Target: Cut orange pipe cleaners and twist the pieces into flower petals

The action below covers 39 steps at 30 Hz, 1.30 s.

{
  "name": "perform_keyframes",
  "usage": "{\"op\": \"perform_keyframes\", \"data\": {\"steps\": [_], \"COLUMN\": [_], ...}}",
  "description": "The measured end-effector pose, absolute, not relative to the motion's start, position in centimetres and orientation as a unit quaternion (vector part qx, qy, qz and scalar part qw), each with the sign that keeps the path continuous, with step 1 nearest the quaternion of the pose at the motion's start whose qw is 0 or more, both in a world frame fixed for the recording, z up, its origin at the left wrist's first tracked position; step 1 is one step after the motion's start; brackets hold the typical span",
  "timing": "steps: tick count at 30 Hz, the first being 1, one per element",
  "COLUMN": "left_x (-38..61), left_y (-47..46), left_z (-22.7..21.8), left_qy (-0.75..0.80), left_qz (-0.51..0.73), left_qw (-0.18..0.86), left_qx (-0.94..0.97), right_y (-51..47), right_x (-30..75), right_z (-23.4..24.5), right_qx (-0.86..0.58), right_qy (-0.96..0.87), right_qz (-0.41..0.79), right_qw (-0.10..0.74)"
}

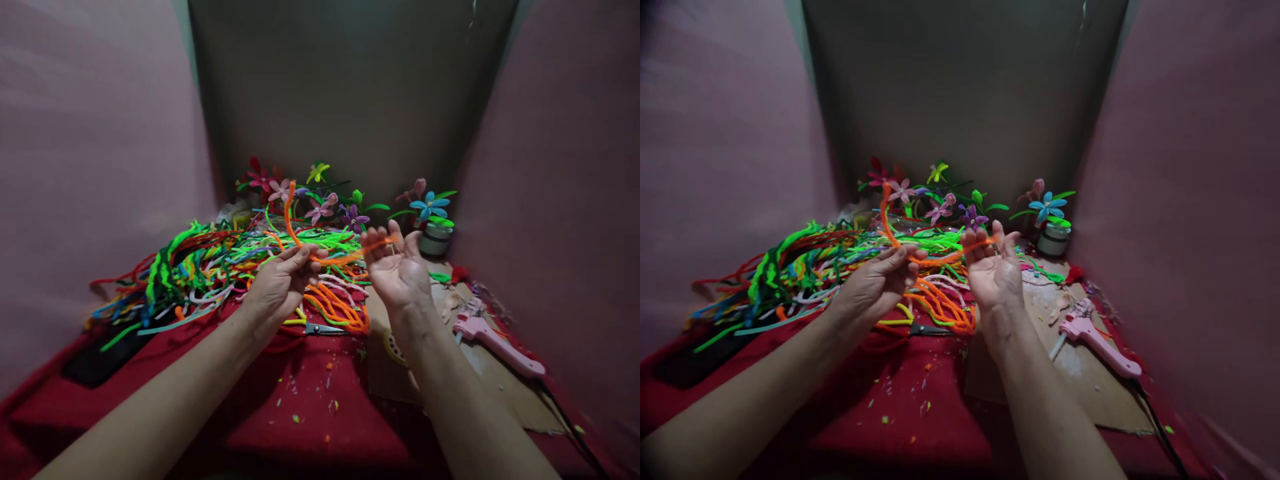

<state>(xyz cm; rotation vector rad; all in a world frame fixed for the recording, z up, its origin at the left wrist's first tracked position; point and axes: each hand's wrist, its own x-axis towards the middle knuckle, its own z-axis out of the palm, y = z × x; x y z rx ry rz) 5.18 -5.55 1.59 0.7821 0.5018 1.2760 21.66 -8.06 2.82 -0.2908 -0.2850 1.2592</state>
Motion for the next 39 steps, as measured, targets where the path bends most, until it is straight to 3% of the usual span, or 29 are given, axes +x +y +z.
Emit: {"op": "perform_keyframes", "data": {"steps": [9,15,21,39], "left_x": [6.4,6.2,6.1,6.1], "left_y": [-4.7,-5.4,-5.5,-4.8], "left_z": [-0.3,-1.4,-1.5,-1.2], "left_qy": [0.229,0.256,0.272,0.267], "left_qz": [0.553,0.516,0.488,0.451], "left_qw": [0.709,0.686,0.664,0.697], "left_qx": [0.372,0.444,0.497,0.490], "right_y": [-8.5,-8.0,-8.1,-8.9], "right_x": [18.6,18.4,18.6,18.7], "right_z": [-1.3,-1.5,-1.5,-1.9], "right_qx": [-0.261,-0.314,-0.348,-0.455], "right_qy": [-0.273,-0.306,-0.399,-0.557], "right_qz": [0.589,0.565,0.577,0.427], "right_qw": [0.715,0.699,0.622,0.549]}}
